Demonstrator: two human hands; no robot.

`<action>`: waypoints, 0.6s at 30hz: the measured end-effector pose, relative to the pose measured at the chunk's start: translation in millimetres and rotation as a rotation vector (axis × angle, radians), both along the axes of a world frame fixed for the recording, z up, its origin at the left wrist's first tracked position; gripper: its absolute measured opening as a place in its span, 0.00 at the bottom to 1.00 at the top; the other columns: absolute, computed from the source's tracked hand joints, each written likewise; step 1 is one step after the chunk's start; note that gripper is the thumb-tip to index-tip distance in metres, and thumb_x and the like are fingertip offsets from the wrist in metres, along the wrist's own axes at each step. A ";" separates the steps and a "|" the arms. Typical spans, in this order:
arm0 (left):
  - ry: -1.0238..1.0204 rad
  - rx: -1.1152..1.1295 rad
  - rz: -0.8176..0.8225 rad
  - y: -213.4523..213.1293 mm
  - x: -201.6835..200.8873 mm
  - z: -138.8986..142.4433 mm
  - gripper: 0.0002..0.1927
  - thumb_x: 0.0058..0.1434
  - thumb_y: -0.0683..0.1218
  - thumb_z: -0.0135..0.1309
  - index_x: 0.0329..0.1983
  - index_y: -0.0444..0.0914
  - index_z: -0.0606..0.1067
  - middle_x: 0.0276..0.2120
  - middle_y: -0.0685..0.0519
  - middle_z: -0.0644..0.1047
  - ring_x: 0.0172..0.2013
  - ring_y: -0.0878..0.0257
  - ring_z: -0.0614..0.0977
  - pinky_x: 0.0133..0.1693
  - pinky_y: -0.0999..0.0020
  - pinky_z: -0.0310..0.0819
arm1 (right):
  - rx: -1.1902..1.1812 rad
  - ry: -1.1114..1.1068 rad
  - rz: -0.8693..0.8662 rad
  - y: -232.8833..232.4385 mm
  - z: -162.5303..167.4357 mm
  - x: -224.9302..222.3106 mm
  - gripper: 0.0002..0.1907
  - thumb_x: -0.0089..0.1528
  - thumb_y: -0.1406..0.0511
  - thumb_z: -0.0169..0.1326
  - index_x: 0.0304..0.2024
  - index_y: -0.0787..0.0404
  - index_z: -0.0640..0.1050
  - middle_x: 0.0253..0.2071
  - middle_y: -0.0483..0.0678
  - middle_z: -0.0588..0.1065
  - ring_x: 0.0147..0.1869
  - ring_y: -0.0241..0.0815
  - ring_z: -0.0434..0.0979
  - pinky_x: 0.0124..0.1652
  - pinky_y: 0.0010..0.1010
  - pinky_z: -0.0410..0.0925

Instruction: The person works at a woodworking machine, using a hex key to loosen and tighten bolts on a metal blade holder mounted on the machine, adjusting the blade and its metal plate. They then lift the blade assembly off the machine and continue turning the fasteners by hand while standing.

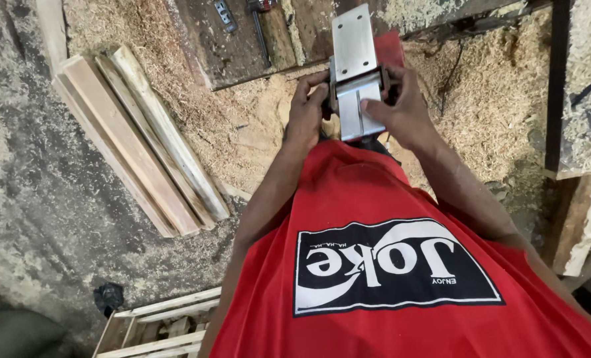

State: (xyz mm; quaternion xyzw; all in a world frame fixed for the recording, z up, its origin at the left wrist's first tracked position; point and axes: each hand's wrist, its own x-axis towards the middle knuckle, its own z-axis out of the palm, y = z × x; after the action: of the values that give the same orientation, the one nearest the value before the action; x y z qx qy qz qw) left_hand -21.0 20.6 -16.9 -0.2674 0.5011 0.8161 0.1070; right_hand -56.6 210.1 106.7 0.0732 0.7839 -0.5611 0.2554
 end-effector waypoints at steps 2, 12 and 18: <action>0.022 -0.001 -0.019 -4.3 -4.1 7.1 0.14 0.72 0.45 0.49 0.58 0.38 0.74 0.40 0.53 0.78 0.31 0.67 0.77 0.30 0.71 0.72 | 0.048 -0.030 0.017 -3.7 8.0 -6.2 0.41 0.60 0.62 0.64 0.67 0.71 0.58 0.52 0.59 0.72 0.54 0.47 0.75 0.51 0.35 0.73; -0.037 0.055 -0.157 -112.4 -26.3 10.1 0.19 0.71 0.49 0.49 0.62 0.39 0.71 0.43 0.51 0.82 0.34 0.65 0.84 0.30 0.71 0.76 | 0.008 -0.040 -0.058 -6.4 31.0 -25.9 0.36 0.65 0.60 0.60 0.68 0.72 0.61 0.58 0.59 0.72 0.60 0.50 0.76 0.57 0.39 0.73; 0.295 -0.748 -0.089 -233.2 -52.8 -8.0 0.18 0.71 0.48 0.58 0.60 0.36 0.75 0.47 0.49 0.84 0.44 0.60 0.86 0.43 0.67 0.80 | 0.326 0.212 0.051 21.6 95.1 0.2 0.35 0.65 0.68 0.62 0.71 0.67 0.63 0.59 0.57 0.71 0.61 0.45 0.74 0.55 0.36 0.72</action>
State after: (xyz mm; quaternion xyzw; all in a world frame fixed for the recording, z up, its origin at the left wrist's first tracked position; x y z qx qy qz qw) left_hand -73.8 -212.6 -24.8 -0.1459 0.7846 0.6015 -0.0355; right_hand -56.4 231.7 201.8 0.0342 0.8885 -0.4248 0.1702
